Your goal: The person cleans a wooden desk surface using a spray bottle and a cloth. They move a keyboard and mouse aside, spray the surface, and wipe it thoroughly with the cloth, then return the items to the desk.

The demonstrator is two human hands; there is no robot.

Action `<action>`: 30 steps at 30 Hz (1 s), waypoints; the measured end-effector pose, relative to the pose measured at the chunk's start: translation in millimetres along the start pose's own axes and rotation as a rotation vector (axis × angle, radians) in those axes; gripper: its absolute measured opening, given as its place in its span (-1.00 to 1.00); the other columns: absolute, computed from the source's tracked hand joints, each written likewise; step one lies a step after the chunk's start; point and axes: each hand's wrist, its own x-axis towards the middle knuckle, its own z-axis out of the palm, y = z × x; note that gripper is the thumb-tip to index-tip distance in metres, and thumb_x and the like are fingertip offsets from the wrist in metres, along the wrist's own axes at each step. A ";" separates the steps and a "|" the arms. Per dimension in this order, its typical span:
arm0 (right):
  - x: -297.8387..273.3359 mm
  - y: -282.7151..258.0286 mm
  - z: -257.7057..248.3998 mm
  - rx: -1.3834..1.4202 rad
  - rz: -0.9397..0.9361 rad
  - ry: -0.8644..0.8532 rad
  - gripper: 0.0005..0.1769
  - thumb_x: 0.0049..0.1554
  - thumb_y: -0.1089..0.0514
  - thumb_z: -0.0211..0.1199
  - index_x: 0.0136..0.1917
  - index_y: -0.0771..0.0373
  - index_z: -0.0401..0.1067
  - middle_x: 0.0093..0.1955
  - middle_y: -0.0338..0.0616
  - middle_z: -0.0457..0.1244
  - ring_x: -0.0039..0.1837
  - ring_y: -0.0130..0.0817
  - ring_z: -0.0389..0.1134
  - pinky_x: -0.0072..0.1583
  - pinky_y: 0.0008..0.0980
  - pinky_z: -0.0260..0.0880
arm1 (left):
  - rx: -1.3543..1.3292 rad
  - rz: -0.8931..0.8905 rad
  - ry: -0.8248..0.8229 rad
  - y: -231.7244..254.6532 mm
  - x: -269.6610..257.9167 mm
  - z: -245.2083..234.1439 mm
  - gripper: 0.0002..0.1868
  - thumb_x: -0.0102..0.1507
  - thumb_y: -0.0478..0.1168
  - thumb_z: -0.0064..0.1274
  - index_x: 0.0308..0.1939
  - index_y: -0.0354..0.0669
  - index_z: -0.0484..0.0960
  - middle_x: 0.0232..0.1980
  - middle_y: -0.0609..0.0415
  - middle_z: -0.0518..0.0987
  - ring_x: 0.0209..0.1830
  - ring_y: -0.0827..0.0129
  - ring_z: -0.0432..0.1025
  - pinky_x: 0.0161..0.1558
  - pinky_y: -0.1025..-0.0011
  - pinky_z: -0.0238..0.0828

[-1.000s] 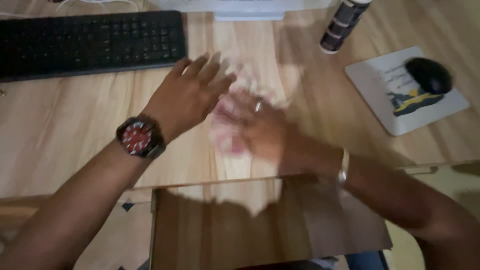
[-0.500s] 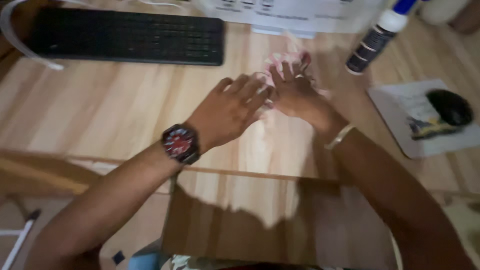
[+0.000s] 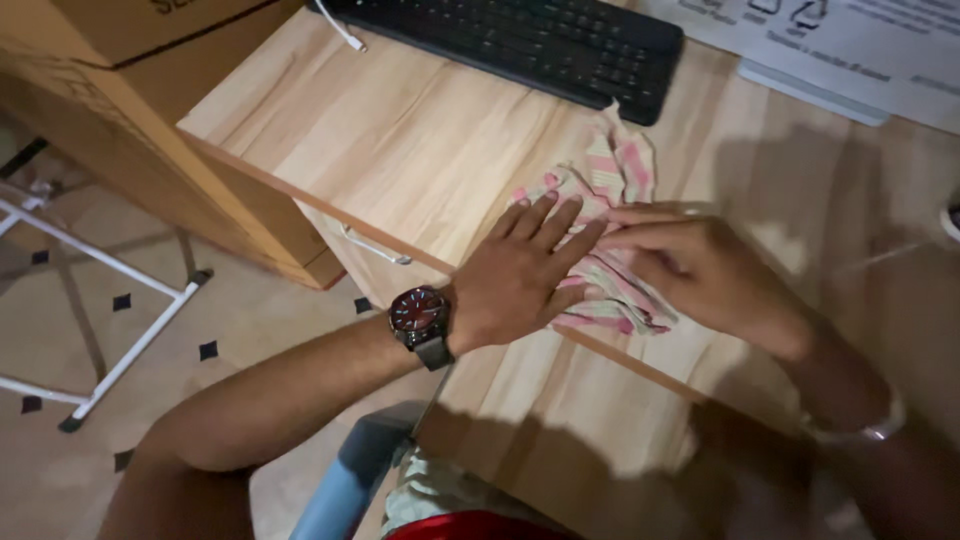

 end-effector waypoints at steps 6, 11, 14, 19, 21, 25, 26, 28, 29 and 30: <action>3.4 4.7 -9.3 -0.064 0.043 0.008 -0.67 0.22 0.16 0.20 0.22 0.29 0.51 0.30 0.03 0.37 0.27 -0.15 0.42 0.32 -0.22 0.43 | 0.050 -0.033 -0.022 -74.9 -5.5 -24.2 -0.41 0.48 0.09 -0.34 0.50 -0.15 0.26 0.54 -0.36 0.14 0.58 -0.23 0.03 0.46 -0.17 -0.16; 13.6 -6.5 -1.4 -0.161 0.020 0.016 -0.69 0.21 0.12 0.22 0.18 0.27 0.55 0.27 0.01 0.37 0.25 -0.15 0.43 0.27 -0.22 0.44 | 0.231 -0.528 -0.089 -199.8 -24.6 -95.6 -0.38 0.40 0.09 -0.26 0.39 -0.27 0.34 0.48 -0.29 0.29 0.49 -0.11 0.18 0.44 -0.01 0.05; 16.3 -15.4 4.6 -0.335 0.039 0.062 -0.69 0.18 0.12 0.23 0.15 0.26 0.57 0.25 0.01 0.39 0.23 -0.10 0.44 0.23 -0.18 0.43 | 0.461 -0.260 0.079 -228.1 -22.6 -84.0 -0.42 0.44 -0.04 -0.19 0.34 -0.51 0.36 0.40 -0.51 0.28 0.34 -0.36 0.18 0.33 -0.19 0.08; 21.3 -22.7 2.6 -0.420 0.117 0.169 -0.76 0.25 0.11 0.22 0.09 0.25 0.58 0.17 -0.05 0.43 0.17 -0.16 0.48 0.21 -0.18 0.48 | -0.009 -0.072 -0.055 -138.1 29.8 -18.5 -0.34 0.31 -0.02 -0.06 0.38 -0.40 0.33 0.41 -0.34 0.30 0.42 -0.18 0.19 0.45 -0.06 0.03; 16.5 -29.0 -3.4 -0.418 0.260 0.176 -0.77 0.28 0.10 0.22 0.07 0.26 0.58 0.09 -0.02 0.43 0.09 -0.10 0.47 0.08 -0.19 0.49 | -0.001 0.168 -0.070 -66.0 43.6 12.1 -0.29 0.31 0.00 -0.04 0.45 -0.34 0.24 0.51 -0.32 0.22 0.53 -0.20 0.07 0.46 -0.04 -0.02; -5.4 -36.8 -19.4 -0.488 0.401 0.166 -0.73 0.24 0.08 0.21 0.07 0.29 0.56 0.12 0.01 0.42 -0.06 -0.04 0.46 -0.16 -0.17 0.47 | -0.064 0.372 -0.195 -2.2 64.4 15.1 -0.34 0.35 0.09 -0.03 0.38 -0.26 0.23 0.50 -0.36 0.16 0.50 -0.27 -0.02 0.39 -0.10 -0.13; -12.1 -36.3 -19.6 -0.484 0.383 0.163 -0.68 0.26 0.06 0.20 0.14 0.33 0.52 0.17 0.07 0.40 0.00 -0.01 0.45 -0.08 -0.14 0.47 | -0.100 0.299 -0.241 -4.0 70.6 10.6 -0.34 0.34 0.07 -0.03 0.40 -0.21 0.24 0.50 -0.29 0.19 0.52 -0.21 0.00 0.44 -0.06 -0.13; -23.0 -32.0 -16.2 -0.472 0.346 0.155 -0.55 0.29 0.02 0.18 0.28 0.42 0.44 0.26 0.19 0.35 0.12 0.07 0.43 0.07 -0.09 0.47 | -0.171 0.148 -0.337 -21.3 87.0 -1.0 -0.34 0.32 0.05 -0.04 0.44 -0.12 0.25 0.51 -0.13 0.25 0.57 -0.09 0.04 0.55 0.00 -0.14; -23.7 -27.3 -10.7 -0.476 0.309 0.163 -0.45 0.30 -0.04 0.18 0.34 0.46 0.34 0.33 0.26 0.27 0.26 0.12 0.35 0.21 -0.06 0.39 | -0.139 0.171 -0.268 -22.5 90.3 -0.7 -0.35 0.32 0.02 -0.05 0.44 -0.15 0.25 0.53 -0.14 0.25 0.57 -0.11 0.05 0.55 -0.01 -0.10; -22.3 -18.9 -6.9 -0.493 0.272 0.173 -0.34 0.32 -0.10 0.17 0.41 0.50 0.25 0.41 0.32 0.20 0.39 0.18 0.27 0.35 -0.03 0.31 | -0.109 0.202 -0.188 -19.8 98.3 2.5 -0.36 0.33 -0.02 -0.05 0.45 -0.18 0.25 0.54 -0.16 0.25 0.58 -0.14 0.07 0.54 -0.01 -0.06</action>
